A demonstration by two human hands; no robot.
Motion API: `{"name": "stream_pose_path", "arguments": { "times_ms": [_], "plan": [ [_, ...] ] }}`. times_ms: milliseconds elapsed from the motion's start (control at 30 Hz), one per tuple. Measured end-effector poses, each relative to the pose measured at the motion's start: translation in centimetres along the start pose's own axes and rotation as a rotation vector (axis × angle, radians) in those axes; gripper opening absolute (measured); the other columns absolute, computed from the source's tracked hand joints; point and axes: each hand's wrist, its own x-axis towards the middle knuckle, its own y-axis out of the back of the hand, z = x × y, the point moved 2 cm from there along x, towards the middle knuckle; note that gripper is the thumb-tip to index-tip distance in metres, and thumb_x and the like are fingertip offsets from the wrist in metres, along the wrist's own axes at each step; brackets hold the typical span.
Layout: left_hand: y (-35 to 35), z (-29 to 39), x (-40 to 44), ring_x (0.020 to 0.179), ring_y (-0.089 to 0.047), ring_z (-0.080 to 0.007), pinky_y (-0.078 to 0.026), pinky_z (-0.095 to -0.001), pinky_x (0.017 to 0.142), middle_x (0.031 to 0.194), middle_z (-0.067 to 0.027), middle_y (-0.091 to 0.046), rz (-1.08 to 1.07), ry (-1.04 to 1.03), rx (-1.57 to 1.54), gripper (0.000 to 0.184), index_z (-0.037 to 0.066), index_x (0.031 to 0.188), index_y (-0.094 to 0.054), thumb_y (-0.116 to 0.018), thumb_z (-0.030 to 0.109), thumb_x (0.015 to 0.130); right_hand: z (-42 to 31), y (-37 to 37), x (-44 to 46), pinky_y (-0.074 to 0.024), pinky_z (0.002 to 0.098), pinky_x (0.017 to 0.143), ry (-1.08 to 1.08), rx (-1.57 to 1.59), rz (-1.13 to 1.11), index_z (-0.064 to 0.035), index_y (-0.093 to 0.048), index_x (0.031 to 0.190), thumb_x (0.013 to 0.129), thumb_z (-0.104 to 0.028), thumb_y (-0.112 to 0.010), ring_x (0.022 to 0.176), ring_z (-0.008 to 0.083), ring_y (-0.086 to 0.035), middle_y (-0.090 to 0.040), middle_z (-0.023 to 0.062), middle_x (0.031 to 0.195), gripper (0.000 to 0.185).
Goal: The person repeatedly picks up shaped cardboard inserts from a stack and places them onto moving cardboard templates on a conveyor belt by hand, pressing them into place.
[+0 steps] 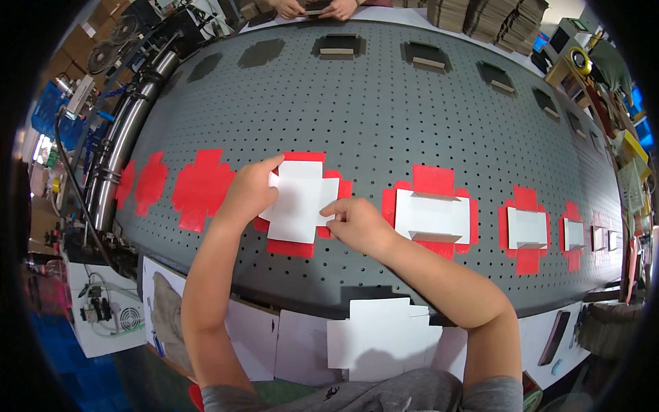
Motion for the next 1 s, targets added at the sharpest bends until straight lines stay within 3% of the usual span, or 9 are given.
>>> {"name": "stream_pose_path", "arguments": {
  "times_ms": [100, 500, 567, 633, 800, 900, 967, 1000],
  "plan": [
    [-0.5, -0.8, 0.2, 0.097, -0.061, -0.0338, -0.050, -0.0422, 0.081, 0.102, -0.0179, -0.064, 0.080, -0.075, 0.010, 0.056, 0.004, 0.126, -0.056, -0.054, -0.005, 0.070, 0.2, 0.1, 0.2, -0.0453, 0.0220, 0.061, -0.035, 0.013, 0.010, 0.0079, -0.060, 0.112, 0.085, 0.003, -0.052, 0.064, 0.0058, -0.056, -0.060, 0.0027, 0.070, 0.029],
    [-0.3, -1.3, 0.9, 0.100, -0.060, -0.0352, -0.050, -0.0407, 0.083, 0.106, -0.0215, -0.063, -0.067, -0.120, -0.109, 0.056, -0.002, 0.124, -0.055, -0.056, -0.005, 0.068, 0.9, -0.4, 0.0, -0.0461, 0.0274, 0.058, -0.037, -0.045, 0.078, 0.0051, -0.064, 0.110, 0.081, -0.002, -0.056, 0.061, 0.0107, -0.055, -0.059, 0.0060, 0.070, 0.030],
    [-0.3, -1.5, 1.2, 0.103, -0.061, -0.0338, -0.048, -0.0369, 0.089, 0.113, -0.0233, -0.062, -0.095, -0.096, -0.127, 0.057, -0.005, 0.125, -0.053, -0.055, -0.005, 0.068, 1.0, -0.5, 0.1, -0.0462, 0.0276, 0.059, -0.033, -0.036, 0.087, 0.0049, -0.064, 0.109, 0.081, -0.002, -0.056, 0.061, 0.0108, -0.055, -0.059, 0.0060, 0.070, 0.030],
    [-0.3, -1.7, 1.4, 0.103, -0.061, -0.0338, -0.048, -0.0368, 0.089, 0.113, -0.0231, -0.062, -0.103, -0.109, -0.126, 0.058, -0.005, 0.126, -0.053, -0.055, -0.005, 0.068, 0.5, -0.6, -0.1, -0.0438, 0.0215, 0.057, -0.027, -0.046, 0.112, 0.0069, -0.063, 0.107, 0.083, 0.002, -0.057, 0.059, 0.0040, -0.051, -0.056, -0.0002, 0.066, 0.025],
    [-0.2, -1.4, 1.4, 0.101, -0.061, -0.0347, -0.048, -0.0378, 0.087, 0.111, -0.0224, -0.063, -0.104, -0.124, -0.115, 0.055, -0.004, 0.123, -0.055, -0.055, -0.005, 0.068, 0.5, -0.7, -0.1, -0.0436, 0.0215, 0.056, -0.049, -0.048, 0.128, 0.0065, -0.064, 0.106, 0.083, 0.002, -0.057, 0.060, 0.0039, -0.051, -0.056, -0.0002, 0.067, 0.024],
    [-0.1, -1.4, 1.3, 0.103, -0.058, -0.0327, -0.048, -0.0369, 0.087, 0.108, -0.0172, -0.062, -0.138, -0.066, -0.083, 0.047, -0.003, 0.115, -0.059, -0.055, -0.005, 0.069, 0.7, -0.8, -0.1, -0.0439, 0.0219, 0.056, -0.054, -0.074, 0.140, 0.0057, -0.064, 0.106, 0.083, 0.001, -0.057, 0.060, 0.0040, -0.051, -0.056, -0.0006, 0.067, 0.025],
    [-0.4, -1.7, 1.3, 0.107, -0.053, -0.0291, -0.045, -0.0353, 0.091, 0.105, -0.0117, -0.058, -0.010, -0.326, -0.030, 0.038, -0.001, 0.107, -0.060, -0.062, 0.000, 0.070, 0.7, -0.8, -0.3, -0.0441, 0.0222, 0.057, -0.054, -0.086, 0.149, 0.0048, -0.064, 0.107, 0.083, 0.001, -0.058, 0.060, 0.0041, -0.051, -0.056, -0.0010, 0.066, 0.025],
    [-0.4, -1.9, 1.2, 0.107, -0.053, -0.0291, -0.045, -0.0353, 0.091, 0.105, -0.0117, -0.058, -0.009, -0.328, -0.025, 0.038, -0.001, 0.107, -0.060, -0.062, 0.000, 0.070, 0.2, -0.7, -0.7, -0.0448, 0.0252, 0.057, -0.031, -0.209, 0.164, 0.0025, -0.066, 0.104, 0.081, -0.002, -0.059, 0.059, 0.0078, -0.053, -0.056, 0.0014, 0.065, 0.024]
  ]
}}
